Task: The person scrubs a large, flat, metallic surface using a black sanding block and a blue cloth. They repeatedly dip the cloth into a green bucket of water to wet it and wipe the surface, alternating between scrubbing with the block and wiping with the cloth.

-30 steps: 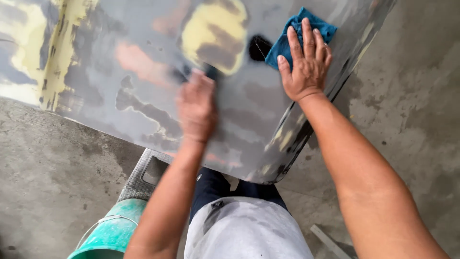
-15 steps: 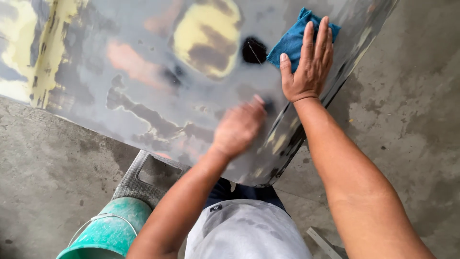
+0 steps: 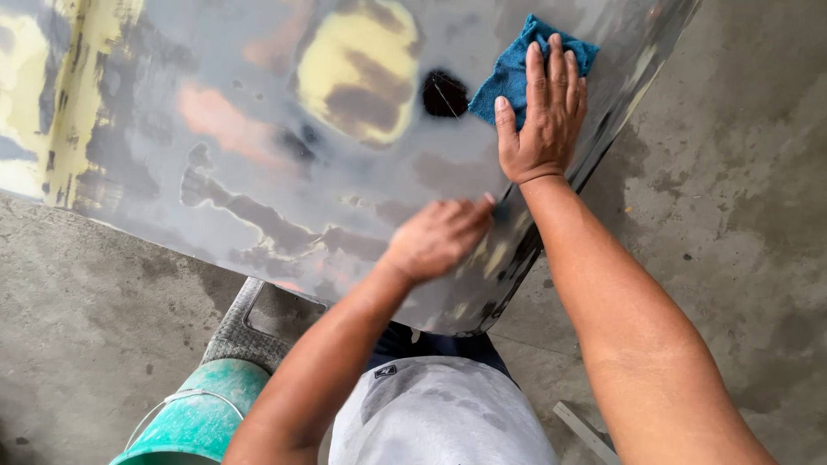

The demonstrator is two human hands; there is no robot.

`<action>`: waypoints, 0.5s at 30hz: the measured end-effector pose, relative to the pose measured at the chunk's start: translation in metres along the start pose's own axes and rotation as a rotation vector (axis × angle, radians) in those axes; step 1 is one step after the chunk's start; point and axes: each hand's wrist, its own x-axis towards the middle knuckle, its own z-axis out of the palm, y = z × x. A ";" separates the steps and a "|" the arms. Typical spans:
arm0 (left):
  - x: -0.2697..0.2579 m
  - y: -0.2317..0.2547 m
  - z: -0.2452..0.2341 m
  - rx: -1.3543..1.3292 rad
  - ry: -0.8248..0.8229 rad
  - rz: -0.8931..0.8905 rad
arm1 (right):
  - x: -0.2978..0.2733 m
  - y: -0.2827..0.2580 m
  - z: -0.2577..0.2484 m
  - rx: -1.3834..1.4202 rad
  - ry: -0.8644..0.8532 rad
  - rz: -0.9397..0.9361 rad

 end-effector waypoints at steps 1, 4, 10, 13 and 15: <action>0.001 -0.017 -0.005 -0.001 -0.003 -0.001 | 0.000 0.000 -0.001 0.002 -0.003 0.001; 0.000 -0.055 -0.023 0.458 0.119 -0.498 | -0.002 -0.001 0.000 0.010 -0.003 0.009; -0.019 -0.003 0.001 0.249 0.106 -0.201 | 0.001 0.001 -0.004 -0.002 0.007 -0.007; -0.035 -0.018 -0.010 0.025 0.041 -0.050 | -0.001 0.002 0.002 -0.008 0.029 -0.048; -0.046 -0.055 -0.029 0.372 0.155 -0.295 | -0.001 0.002 0.002 0.002 0.033 -0.041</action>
